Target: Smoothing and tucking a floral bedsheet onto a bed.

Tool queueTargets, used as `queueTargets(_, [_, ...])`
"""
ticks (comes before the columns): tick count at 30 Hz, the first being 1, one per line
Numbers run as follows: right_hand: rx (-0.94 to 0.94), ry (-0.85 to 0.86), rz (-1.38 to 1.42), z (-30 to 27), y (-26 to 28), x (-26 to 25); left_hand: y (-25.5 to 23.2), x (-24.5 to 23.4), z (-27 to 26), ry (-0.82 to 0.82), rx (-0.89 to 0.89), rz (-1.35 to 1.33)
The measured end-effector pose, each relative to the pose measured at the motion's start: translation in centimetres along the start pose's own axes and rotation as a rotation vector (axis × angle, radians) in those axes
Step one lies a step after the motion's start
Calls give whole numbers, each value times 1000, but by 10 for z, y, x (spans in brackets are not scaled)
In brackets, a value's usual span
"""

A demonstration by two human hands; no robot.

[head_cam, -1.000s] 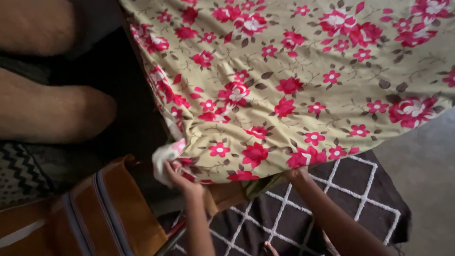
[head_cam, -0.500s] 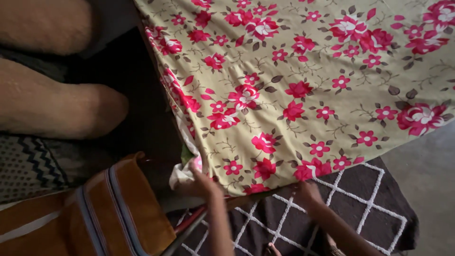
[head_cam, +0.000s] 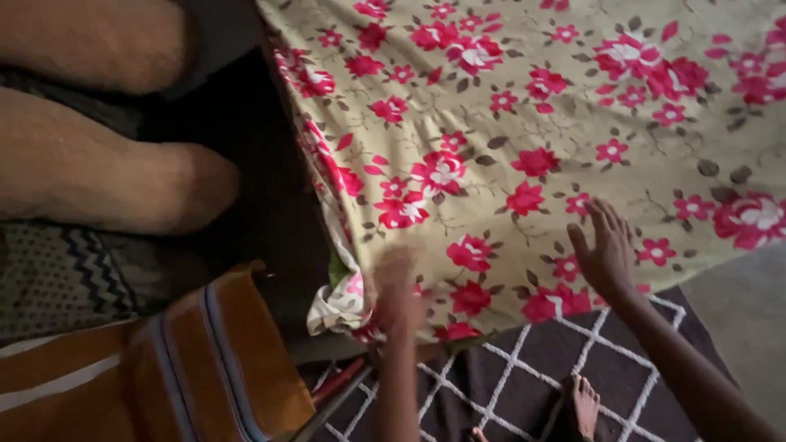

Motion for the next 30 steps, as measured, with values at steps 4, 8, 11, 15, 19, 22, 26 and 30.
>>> queueTargets(4, [-34,138,-418,19,2,61,61,-42,3,143,-477,398])
queueTargets(8, [165,555,-232,5,59,138,72,-39,-1,79,-608,458])
queueTargets(11, [-227,559,-121,-5,100,164,70,-37,1,53,-597,466])
queueTargets(15, [-355,599,51,8,89,164,67,-45,9,135,-637,372])
queueTargets(19, [59,702,-227,42,-20,171,75,-65,45,50,-733,251])
queueTargets(22, [-37,307,-412,76,-47,126,91,-56,66,-241,-670,324])
queueTargets(26, [139,255,-240,99,-49,107,111,-59,91,-404,-679,311])
queueTargets(30, [109,176,-113,109,-23,136,167,-30,99,-350,-777,203])
Point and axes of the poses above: each hand's wrist, its own z-axis towards the middle knuckle, its own x-axis out of the palm, y = z × x, the point moved 8 cm from there along z, towards the middle knuckle, and after that the axes turned 10 degrees about z, right-handed, at the moved point
